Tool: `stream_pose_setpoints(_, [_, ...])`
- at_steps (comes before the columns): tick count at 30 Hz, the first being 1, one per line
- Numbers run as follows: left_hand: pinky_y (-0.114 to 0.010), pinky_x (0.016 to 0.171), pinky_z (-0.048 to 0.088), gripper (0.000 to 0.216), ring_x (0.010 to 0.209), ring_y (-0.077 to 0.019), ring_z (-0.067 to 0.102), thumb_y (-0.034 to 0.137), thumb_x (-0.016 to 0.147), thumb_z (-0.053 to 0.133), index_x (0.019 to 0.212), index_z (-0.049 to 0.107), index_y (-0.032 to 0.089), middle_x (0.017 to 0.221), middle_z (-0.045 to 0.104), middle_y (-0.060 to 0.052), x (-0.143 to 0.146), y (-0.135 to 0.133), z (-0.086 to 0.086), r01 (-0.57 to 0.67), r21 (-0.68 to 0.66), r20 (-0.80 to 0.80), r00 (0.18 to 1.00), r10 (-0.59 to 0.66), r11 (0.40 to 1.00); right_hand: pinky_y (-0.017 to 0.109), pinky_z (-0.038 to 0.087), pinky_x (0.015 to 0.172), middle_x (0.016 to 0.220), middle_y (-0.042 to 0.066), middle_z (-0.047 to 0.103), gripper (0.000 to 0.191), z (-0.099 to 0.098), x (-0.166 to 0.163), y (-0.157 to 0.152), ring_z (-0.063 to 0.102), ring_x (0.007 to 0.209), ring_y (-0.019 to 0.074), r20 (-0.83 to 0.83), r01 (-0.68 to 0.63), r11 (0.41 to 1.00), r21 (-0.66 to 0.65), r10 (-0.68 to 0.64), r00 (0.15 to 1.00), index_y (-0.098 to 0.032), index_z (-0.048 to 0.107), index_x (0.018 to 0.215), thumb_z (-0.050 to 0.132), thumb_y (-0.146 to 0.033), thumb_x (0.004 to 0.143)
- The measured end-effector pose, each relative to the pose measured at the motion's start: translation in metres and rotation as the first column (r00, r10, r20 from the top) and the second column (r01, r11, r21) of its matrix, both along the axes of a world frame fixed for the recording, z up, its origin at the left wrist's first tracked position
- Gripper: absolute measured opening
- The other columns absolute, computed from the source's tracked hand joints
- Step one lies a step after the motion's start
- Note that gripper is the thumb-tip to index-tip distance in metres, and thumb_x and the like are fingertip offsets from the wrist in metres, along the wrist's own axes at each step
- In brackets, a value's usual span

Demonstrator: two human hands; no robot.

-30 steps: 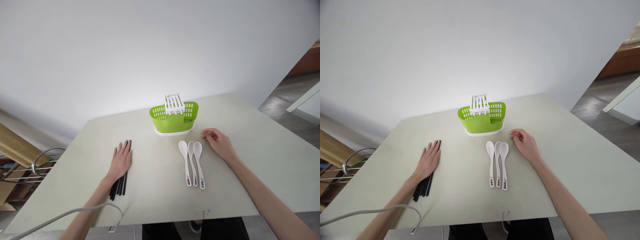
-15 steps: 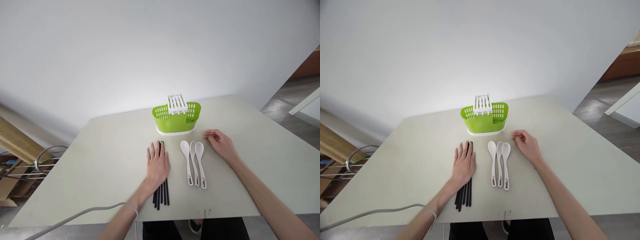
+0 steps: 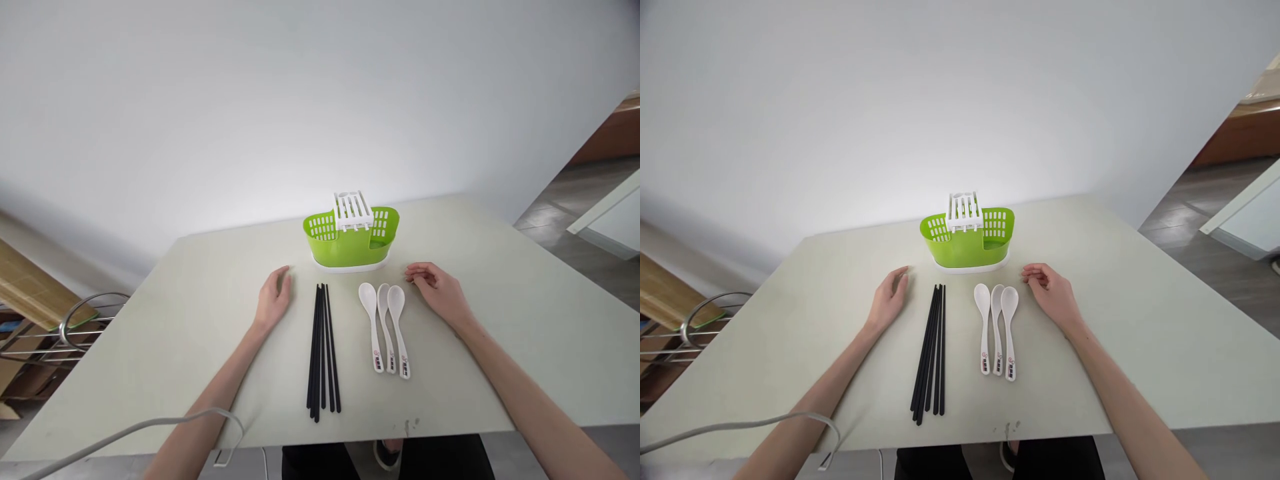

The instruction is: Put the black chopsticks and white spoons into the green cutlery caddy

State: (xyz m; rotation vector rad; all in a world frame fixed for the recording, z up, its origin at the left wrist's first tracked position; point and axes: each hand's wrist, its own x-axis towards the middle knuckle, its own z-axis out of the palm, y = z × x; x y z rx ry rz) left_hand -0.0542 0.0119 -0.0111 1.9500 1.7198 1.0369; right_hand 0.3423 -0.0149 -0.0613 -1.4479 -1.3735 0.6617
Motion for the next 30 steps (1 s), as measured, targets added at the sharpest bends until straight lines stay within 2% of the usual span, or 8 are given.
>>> stream_pose_setpoints(2, [-0.039, 0.105, 0.050, 0.039, 0.110, -0.0230, 0.069, 0.048, 0.101, 0.045, 0.110, 0.069, 0.019, 0.114, 0.076, -0.010, -0.004, 0.009, 0.006, -0.053, -0.024, 0.117, 0.992, 0.056, 0.998, 0.040, 0.058, 0.090, 0.102, 0.005, 0.078, 0.019, 0.000, 0.000, 0.000, 0.075, 0.091, 0.0215, -0.001, 0.003, 1.000, -0.006, -0.003, 1.000, -0.025, 0.069, 0.103, 0.055, -0.029, 0.090])
stream_pose_setpoints(4, [-0.032, 0.089, 0.051, 0.039, 0.089, -0.0193, 0.067, 0.049, 0.101, 0.043, 0.088, 0.066, 0.020, 0.090, 0.072, -0.005, -0.004, 0.012, 0.010, -0.112, -0.043, 0.200, 0.973, 0.118, 0.993, 0.040, 0.058, 0.091, 0.103, 0.005, 0.078, 0.019, 0.000, 0.001, 0.000, 0.075, 0.091, 0.0218, -0.002, 0.003, 1.000, -0.016, -0.003, 1.000, -0.025, 0.069, 0.103, 0.056, -0.029, 0.090])
stream_pose_setpoints(7, [-0.027, 0.064, 0.041, 0.042, 0.063, -0.0145, 0.048, 0.050, 0.098, 0.046, 0.068, 0.048, 0.022, 0.065, 0.052, 0.002, -0.001, 0.009, 0.012, -0.130, -0.077, 0.241, 0.960, 0.145, 0.989, 0.041, 0.057, 0.093, 0.105, 0.006, 0.078, 0.019, 0.001, 0.000, -0.002, 0.074, 0.092, 0.0221, 0.002, -0.005, 1.000, -0.025, 0.005, 1.000, -0.025, 0.069, 0.103, 0.056, -0.030, 0.090])
stream_pose_setpoints(9, [-0.028, 0.056, 0.031, 0.044, 0.057, -0.0129, 0.036, 0.051, 0.096, 0.050, 0.064, 0.038, 0.023, 0.060, 0.040, 0.004, 0.001, 0.005, 0.014, -0.093, -0.117, 0.261, 0.958, 0.122, 0.989, 0.041, 0.058, 0.092, 0.104, 0.006, 0.078, 0.019, 0.003, 0.000, -0.003, 0.074, 0.092, 0.0220, 0.004, -0.004, 1.000, -0.022, 0.004, 1.000, -0.025, 0.070, 0.102, 0.056, -0.031, 0.090])
stream_pose_setpoints(13, [-0.028, 0.054, 0.023, 0.046, 0.056, -0.0120, 0.026, 0.050, 0.090, 0.057, 0.064, 0.030, 0.023, 0.059, 0.031, 0.005, 0.002, 0.000, 0.017, -0.048, -0.162, 0.298, 0.950, 0.096, 0.986, 0.040, 0.059, 0.089, 0.101, 0.005, 0.078, 0.018, 0.007, -0.001, -0.006, 0.074, 0.090, 0.0216, 0.012, 0.006, 1.000, -0.027, -0.006, 1.000, -0.025, 0.070, 0.100, 0.056, -0.033, 0.091])
stream_pose_setpoints(19, [-0.029, 0.053, 0.017, 0.052, 0.054, -0.0112, 0.018, 0.054, 0.090, 0.057, 0.064, 0.024, 0.024, 0.059, 0.024, 0.006, 0.002, -0.001, 0.016, 0.105, -0.243, 0.449, 0.894, 0.016, 0.964, 0.039, 0.060, 0.089, 0.102, 0.005, 0.077, 0.018, 0.006, -0.001, -0.007, 0.074, 0.090, 0.0217, 0.017, 0.002, 1.000, -0.029, -0.002, 1.000, -0.026, 0.070, 0.101, 0.056, -0.033, 0.092])
stream_pose_setpoints(30, [-0.027, 0.054, 0.020, 0.050, 0.056, -0.0108, 0.023, 0.050, 0.090, 0.059, 0.065, 0.025, 0.023, 0.058, 0.028, 0.006, 0.010, -0.006, 0.018, 0.005, -0.245, 0.360, 0.929, 0.086, 0.969, 0.041, 0.059, 0.090, 0.103, 0.005, 0.077, 0.020, 0.004, 0.000, -0.009, 0.074, 0.092, 0.0230, 0.037, 0.011, 0.998, -0.065, -0.008, 0.999, -0.027, 0.070, 0.102, 0.056, -0.035, 0.092])
